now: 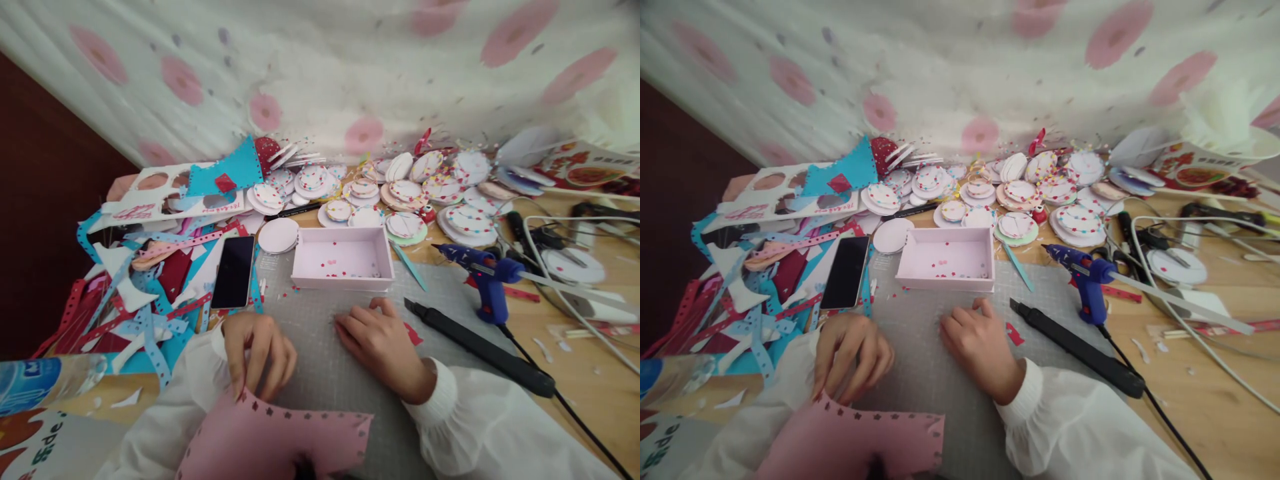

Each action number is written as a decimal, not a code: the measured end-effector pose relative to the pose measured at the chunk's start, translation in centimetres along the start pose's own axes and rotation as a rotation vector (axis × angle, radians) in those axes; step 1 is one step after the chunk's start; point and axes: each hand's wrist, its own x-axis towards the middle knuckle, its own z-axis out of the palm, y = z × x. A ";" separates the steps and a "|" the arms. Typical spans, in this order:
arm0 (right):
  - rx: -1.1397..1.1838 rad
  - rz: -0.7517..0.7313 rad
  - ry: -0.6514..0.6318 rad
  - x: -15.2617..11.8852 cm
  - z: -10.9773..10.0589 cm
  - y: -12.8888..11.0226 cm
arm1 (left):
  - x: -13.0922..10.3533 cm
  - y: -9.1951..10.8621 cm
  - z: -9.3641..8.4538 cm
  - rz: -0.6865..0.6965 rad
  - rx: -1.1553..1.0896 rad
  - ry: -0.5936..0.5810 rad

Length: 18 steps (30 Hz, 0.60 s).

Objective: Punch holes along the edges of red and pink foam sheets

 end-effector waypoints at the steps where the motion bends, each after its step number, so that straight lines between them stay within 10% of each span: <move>1: -0.004 -0.002 -0.008 0.0 0.1 0.0 | 0.0 0.0 0.0 0.020 0.013 0.018; 18: 0.148 0.027 0.330 1.3 -1.4 -0.1 | -1.2 0.2 0.0 -0.401 -0.172 0.036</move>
